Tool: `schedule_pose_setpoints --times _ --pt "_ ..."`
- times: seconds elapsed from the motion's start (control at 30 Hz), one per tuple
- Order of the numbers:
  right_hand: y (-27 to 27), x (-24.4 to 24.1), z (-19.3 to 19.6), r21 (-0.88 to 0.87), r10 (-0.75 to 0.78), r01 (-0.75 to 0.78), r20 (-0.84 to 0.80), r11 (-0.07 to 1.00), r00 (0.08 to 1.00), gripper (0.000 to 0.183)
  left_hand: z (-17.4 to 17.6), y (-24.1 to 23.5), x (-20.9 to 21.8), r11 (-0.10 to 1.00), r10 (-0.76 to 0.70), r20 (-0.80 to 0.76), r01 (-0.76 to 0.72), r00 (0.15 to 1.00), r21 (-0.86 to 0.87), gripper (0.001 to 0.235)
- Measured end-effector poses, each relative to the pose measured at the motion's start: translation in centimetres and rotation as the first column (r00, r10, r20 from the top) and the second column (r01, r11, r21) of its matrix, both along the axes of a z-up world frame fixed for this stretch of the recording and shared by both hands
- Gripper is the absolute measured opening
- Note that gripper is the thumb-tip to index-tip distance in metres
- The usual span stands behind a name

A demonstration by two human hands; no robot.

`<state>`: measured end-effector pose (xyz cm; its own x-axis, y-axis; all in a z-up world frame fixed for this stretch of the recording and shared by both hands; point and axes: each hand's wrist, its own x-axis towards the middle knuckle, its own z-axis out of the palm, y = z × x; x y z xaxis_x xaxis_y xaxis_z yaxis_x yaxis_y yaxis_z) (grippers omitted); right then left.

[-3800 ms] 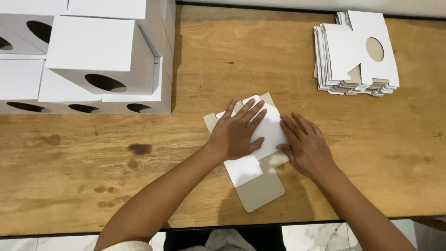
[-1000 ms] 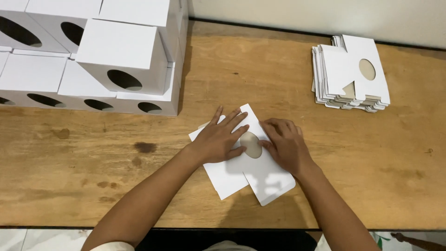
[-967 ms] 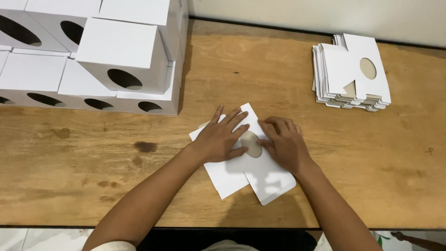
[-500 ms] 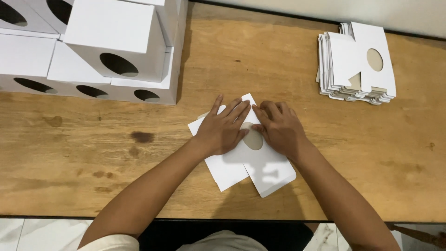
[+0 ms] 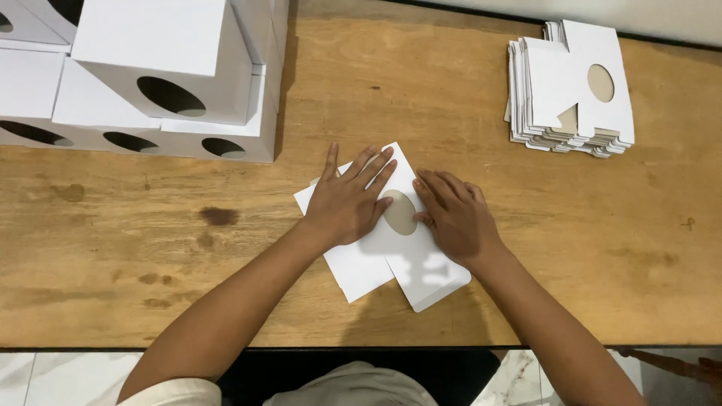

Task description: Assembling small white cardboard boxes with oval cutouts by folding flat templates and tucking in the flaps.

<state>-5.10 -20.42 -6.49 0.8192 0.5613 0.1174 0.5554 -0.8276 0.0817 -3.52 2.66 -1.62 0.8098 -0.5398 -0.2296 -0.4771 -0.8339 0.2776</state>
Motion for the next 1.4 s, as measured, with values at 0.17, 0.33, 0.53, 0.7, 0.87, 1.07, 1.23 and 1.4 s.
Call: schedule_pose_setpoints --times 0.17,0.33,0.53,0.7,0.87,1.07,1.23,1.4 --pt "-0.3 -1.3 1.0 0.083 0.016 -0.013 -0.034 0.996 0.999 0.052 0.0 0.0 0.1 1.0 0.021 -0.005 -0.021 1.0 0.001 0.056" --pt "-1.2 -3.2 1.1 0.111 0.034 -0.034 0.004 0.993 0.999 0.051 -0.2 -0.1 0.1 0.999 0.034 -0.012 -0.034 0.999 -0.006 0.055" --pt "-2.9 -5.7 0.4 0.048 -0.028 0.031 -0.077 0.998 0.997 0.055 0.1 -0.1 0.1 1.0 0.028 -0.02 -0.028 0.999 0.005 0.055" --pt "-3.3 -8.0 0.7 -0.002 -0.115 0.117 -0.168 0.993 0.979 0.056 -0.3 -0.2 0.1 0.999 0.032 -0.012 -0.032 0.999 0.005 0.055" --pt "-3.0 -8.4 0.1 0.191 -0.096 0.098 -0.019 0.977 0.995 0.045 0.2 -0.3 -0.2 0.999 0.036 0.006 -0.036 0.999 0.006 0.055" --pt "-3.5 -8.6 -0.6 0.401 -0.074 0.019 0.122 0.916 0.99 0.019 -0.5 -1.1 -0.5 0.995 0.098 0.04 -0.096 0.994 -0.027 0.053" --pt "-1.9 -7.4 2.4 0.307 0.312 -0.337 0.129 0.89 0.941 0.034 -5.5 -1.6 0.2 0.977 0.2 0.44 -0.146 0.876 -0.153 0.051" --pt "-4.4 -3.9 2.1 -0.038 -0.033 0.029 -0.124 0.999 0.992 0.059 -0.5 -0.3 -0.9 0.995 0.091 0.124 -0.086 0.988 -0.05 0.045"
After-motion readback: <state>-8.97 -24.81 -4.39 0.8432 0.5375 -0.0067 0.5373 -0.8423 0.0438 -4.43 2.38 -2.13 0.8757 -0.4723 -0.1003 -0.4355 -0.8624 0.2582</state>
